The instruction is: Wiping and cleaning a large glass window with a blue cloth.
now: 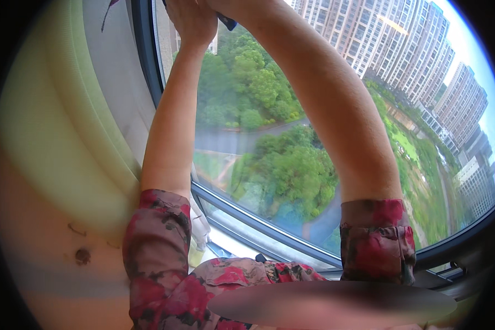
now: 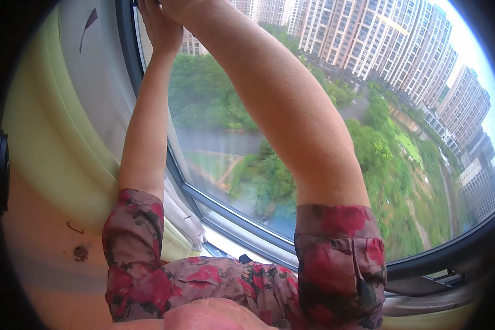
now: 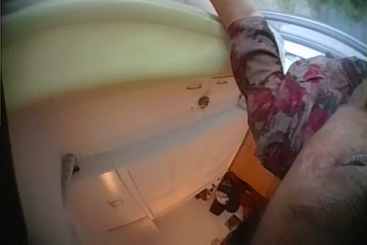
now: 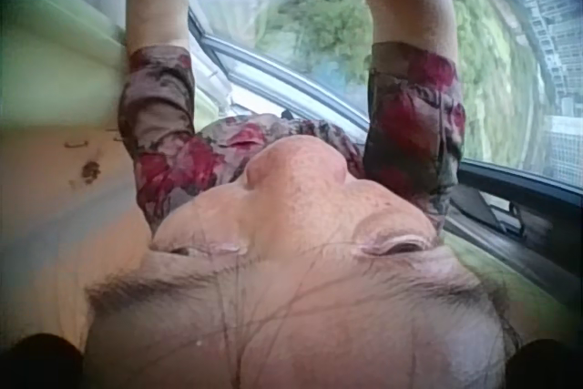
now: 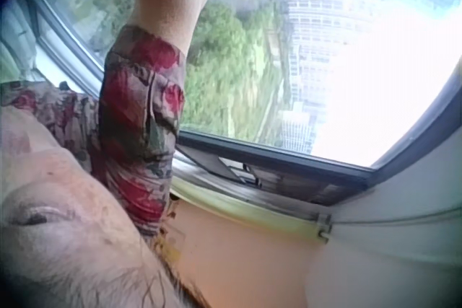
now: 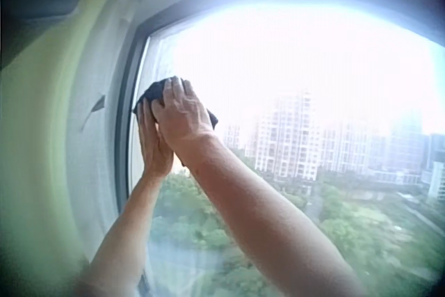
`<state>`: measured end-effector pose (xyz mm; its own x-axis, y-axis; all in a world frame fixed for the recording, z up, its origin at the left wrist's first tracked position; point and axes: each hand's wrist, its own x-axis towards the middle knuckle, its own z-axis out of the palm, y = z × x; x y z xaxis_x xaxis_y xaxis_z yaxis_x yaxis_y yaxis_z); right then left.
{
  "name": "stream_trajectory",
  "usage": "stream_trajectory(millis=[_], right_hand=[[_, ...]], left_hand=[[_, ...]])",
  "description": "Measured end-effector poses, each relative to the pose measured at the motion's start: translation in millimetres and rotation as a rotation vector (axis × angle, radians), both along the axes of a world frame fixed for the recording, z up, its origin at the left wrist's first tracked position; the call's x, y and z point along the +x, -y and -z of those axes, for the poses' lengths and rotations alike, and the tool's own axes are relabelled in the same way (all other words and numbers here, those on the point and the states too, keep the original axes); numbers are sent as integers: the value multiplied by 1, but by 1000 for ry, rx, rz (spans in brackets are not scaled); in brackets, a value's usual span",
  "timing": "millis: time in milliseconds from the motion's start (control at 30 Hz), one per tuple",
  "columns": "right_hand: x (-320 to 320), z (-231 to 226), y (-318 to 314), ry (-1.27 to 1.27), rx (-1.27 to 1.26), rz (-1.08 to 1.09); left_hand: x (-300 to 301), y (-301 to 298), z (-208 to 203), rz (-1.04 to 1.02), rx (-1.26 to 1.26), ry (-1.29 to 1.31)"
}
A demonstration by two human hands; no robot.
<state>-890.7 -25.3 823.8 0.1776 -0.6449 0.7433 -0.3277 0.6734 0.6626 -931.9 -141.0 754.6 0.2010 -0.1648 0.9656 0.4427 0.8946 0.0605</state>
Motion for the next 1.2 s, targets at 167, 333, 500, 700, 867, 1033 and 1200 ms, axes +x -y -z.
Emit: stream_trajectory(millis=[167,333,500,700,867,1033,1200], right_hand=[[-7,24,24,41,4,-4],[1,64,50,168,109,30],[-1,126,50,197,170,13],[-2,176,39,322,290,109],[16,152,26,289,334,186],[14,127,-15,141,281,162],[28,100,-51,-38,138,113]], left_hand=[[-5,7,26,-146,33,31],[-23,52,87,-311,125,118],[-12,22,153,-488,173,359],[1,-22,198,-35,421,286],[-8,10,196,-285,278,350],[-3,-26,162,-209,214,273],[22,-54,119,-66,135,123]])
